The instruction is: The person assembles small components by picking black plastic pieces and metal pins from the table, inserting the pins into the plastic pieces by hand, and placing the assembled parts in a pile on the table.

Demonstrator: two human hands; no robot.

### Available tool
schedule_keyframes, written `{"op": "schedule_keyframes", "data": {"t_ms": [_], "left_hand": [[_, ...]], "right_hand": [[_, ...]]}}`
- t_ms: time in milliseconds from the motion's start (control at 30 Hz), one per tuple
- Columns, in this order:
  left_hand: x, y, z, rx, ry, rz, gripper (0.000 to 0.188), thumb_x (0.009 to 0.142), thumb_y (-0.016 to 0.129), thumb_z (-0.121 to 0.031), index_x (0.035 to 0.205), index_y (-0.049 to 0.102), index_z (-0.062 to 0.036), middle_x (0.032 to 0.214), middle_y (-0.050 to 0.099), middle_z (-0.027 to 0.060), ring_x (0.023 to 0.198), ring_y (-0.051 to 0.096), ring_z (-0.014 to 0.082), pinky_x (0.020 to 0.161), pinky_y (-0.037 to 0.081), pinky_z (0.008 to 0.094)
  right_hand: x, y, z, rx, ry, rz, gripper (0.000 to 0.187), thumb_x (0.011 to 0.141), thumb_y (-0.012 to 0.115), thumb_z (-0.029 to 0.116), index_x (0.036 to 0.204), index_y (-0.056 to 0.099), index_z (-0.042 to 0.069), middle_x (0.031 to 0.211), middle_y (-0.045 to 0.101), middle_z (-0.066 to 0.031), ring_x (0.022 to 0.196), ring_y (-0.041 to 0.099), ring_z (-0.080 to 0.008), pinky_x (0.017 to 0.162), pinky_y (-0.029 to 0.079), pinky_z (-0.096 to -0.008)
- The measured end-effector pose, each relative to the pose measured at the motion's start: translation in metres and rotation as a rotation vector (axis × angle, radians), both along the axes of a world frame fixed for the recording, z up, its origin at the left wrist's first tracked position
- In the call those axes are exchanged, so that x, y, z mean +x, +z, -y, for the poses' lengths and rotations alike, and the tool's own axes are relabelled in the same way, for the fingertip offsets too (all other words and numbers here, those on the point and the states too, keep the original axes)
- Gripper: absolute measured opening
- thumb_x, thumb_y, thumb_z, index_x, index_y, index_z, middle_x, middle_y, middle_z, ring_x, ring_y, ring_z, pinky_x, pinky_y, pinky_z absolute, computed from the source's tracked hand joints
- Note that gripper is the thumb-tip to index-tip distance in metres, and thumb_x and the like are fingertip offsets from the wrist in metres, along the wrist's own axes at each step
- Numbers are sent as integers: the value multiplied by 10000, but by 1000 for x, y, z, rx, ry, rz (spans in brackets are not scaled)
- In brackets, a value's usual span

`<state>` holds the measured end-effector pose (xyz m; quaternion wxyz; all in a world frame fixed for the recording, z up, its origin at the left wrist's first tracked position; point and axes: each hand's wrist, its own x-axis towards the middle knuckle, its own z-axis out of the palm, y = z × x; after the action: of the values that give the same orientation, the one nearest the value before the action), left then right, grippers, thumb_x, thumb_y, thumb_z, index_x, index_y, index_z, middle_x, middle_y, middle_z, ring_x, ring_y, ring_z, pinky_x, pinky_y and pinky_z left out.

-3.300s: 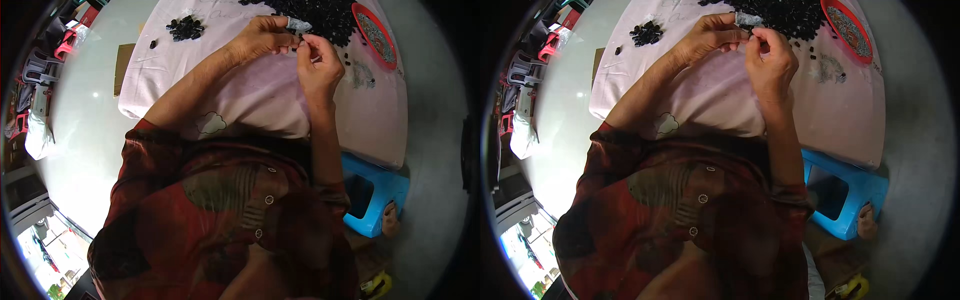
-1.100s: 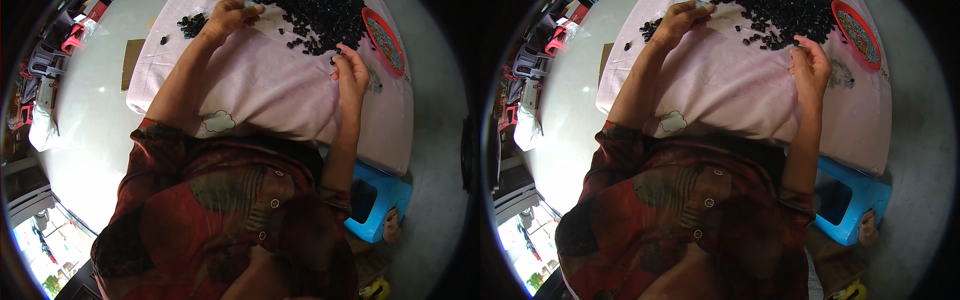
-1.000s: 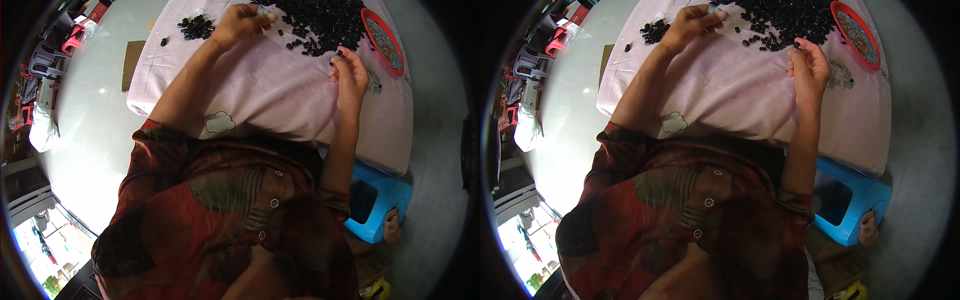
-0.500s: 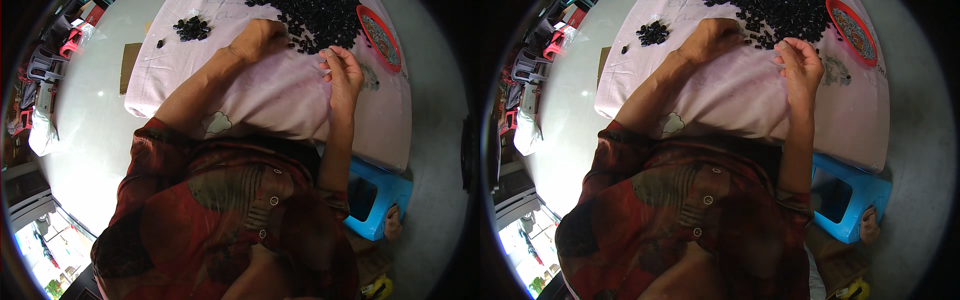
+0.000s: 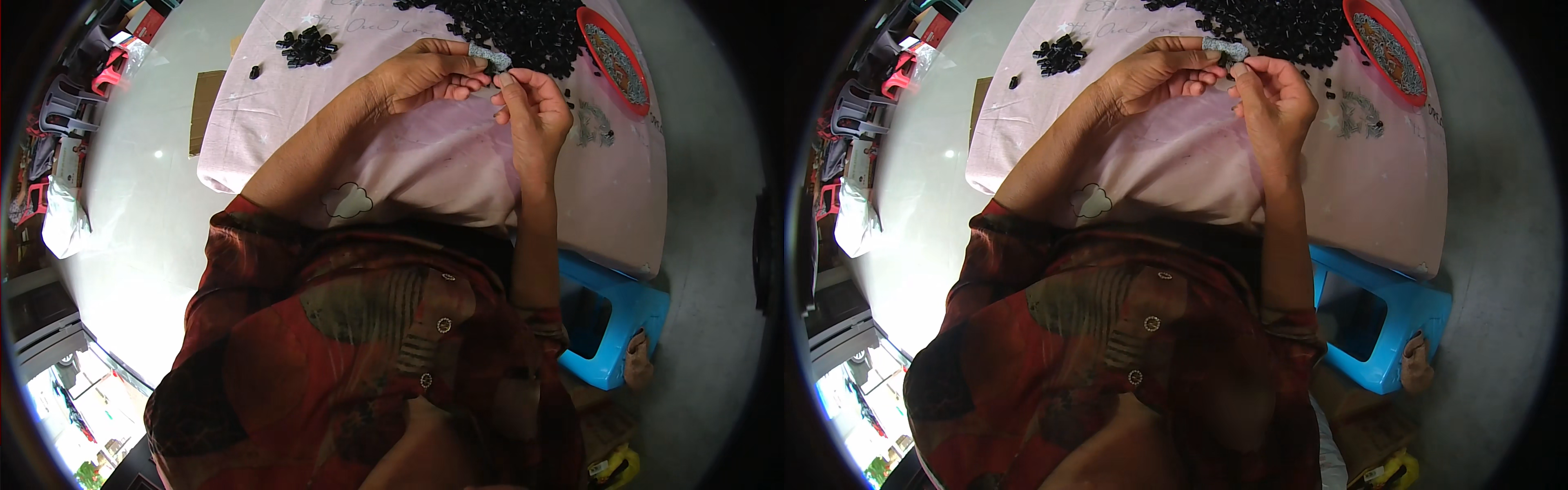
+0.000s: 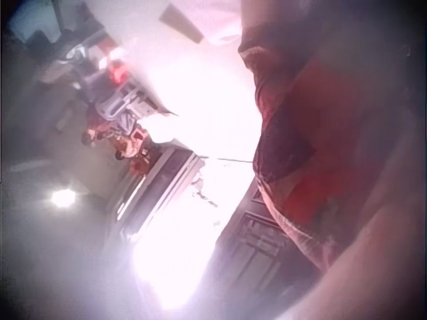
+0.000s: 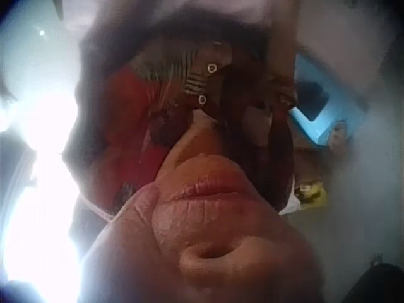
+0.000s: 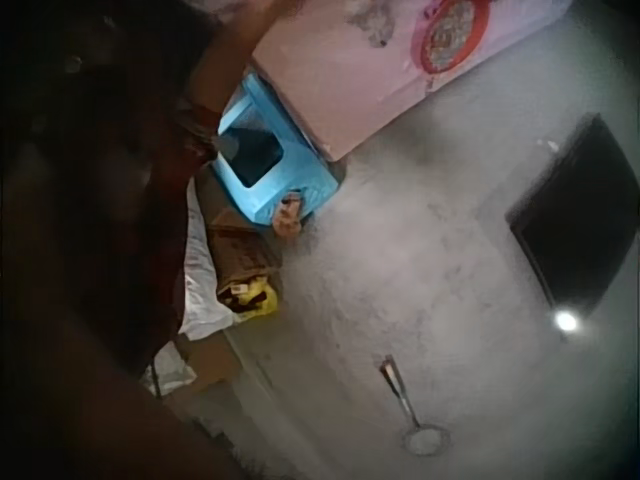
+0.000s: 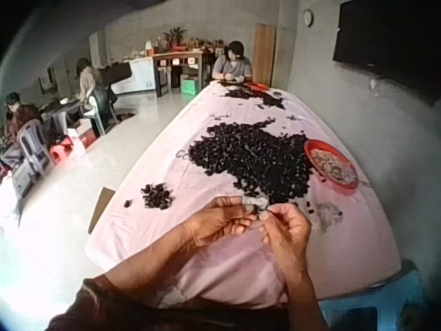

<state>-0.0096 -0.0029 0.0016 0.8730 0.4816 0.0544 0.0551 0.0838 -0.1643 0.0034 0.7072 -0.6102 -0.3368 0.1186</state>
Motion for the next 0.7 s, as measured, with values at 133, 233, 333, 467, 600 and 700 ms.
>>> {"op": "schedule_keyframes", "data": {"t_ms": [133,233,333,467,600,700], "left_hand": [[-1,5,2,-2,18,-29,139,959,594,-104,1035,644,2,954,707,104,759,663,105,676,571,200],[2,-2,-1,-123,4,-18,155,970,575,-109,1044,622,19,964,700,116,759,663,112,696,567,195],[2,-5,-1,-184,2,-12,163,980,559,-117,1048,608,22,964,693,117,763,657,114,708,559,193],[2,-7,2,-173,10,-9,165,984,557,-130,1047,610,14,946,691,98,760,646,110,689,549,196],[2,-7,7,-186,-11,15,161,982,566,-149,1015,622,-1,909,683,71,771,635,101,667,524,195],[3,-9,12,-217,-5,16,156,960,607,-165,943,638,-13,837,682,59,723,636,96,622,519,192]], "right_hand": [[-1,-1,1,20,-47,59,147,870,713,80,982,656,3,848,680,-45,651,600,-62,517,459,-184],[-2,-1,2,33,-72,94,153,855,736,91,965,673,6,812,662,-22,639,586,-50,517,452,-178],[-5,-1,1,27,-63,91,173,842,756,100,966,682,5,794,655,-13,626,576,-44,516,445,-173],[-7,-1,1,41,-53,70,195,833,770,107,976,687,4,787,656,-11,617,573,-43,513,442,-167],[-7,-2,0,57,-79,105,180,830,772,99,959,695,-1,787,660,-12,617,566,-39,514,438,-168],[-9,-1,0,32,-124,163,166,825,776,86,947,707,-3,769,651,1,614,543,-30,523,419,-158]]}}
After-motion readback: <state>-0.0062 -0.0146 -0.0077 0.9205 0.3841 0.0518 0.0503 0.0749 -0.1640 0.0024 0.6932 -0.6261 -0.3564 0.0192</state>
